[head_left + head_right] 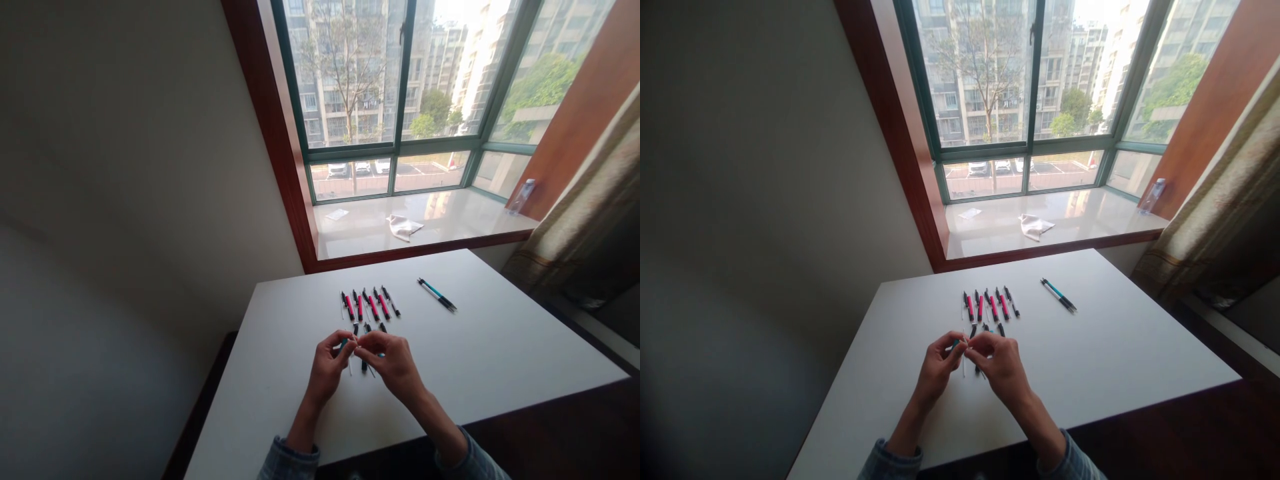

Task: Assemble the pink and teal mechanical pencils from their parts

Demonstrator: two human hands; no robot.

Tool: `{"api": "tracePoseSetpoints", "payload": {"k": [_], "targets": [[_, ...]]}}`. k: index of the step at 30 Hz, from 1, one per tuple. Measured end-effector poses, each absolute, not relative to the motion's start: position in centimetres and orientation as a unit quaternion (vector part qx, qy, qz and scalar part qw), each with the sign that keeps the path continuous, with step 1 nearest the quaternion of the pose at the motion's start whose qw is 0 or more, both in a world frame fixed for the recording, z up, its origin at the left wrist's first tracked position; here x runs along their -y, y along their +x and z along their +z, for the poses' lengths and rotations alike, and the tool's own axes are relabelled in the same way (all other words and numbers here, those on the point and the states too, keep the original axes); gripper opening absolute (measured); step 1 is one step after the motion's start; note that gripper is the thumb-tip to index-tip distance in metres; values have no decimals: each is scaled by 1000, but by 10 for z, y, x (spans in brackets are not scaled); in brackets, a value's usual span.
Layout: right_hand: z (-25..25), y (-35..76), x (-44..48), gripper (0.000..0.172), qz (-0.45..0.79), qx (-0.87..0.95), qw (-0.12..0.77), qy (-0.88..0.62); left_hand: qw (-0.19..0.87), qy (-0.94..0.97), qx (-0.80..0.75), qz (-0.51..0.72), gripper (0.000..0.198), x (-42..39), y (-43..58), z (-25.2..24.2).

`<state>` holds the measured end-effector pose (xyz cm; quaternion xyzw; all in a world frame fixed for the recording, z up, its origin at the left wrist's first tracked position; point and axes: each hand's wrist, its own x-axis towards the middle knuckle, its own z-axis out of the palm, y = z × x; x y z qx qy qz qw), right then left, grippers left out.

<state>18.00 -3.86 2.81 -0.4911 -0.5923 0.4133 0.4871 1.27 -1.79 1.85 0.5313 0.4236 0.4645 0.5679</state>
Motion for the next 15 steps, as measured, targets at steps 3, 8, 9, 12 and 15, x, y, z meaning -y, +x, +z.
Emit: {"api": "tracePoseSetpoints", "payload": {"k": [3,8,9,12,15], "targets": [[29,182,41,28,409,587,493,-496,580,533,-416,456,30,19,13,18],[28,187,43,32,409,594,485,-494,604,542,-406,421,33,20,14,16],[28,188,43,32,411,595,485,-491,606,545,-404,417,33,21,14,15],[32,189,45,27,419,598,488,-478,609,548,-390,421,35,21,15,16],[35,188,49,20,429,603,491,-460,610,536,-382,442,35,20,14,17]]}}
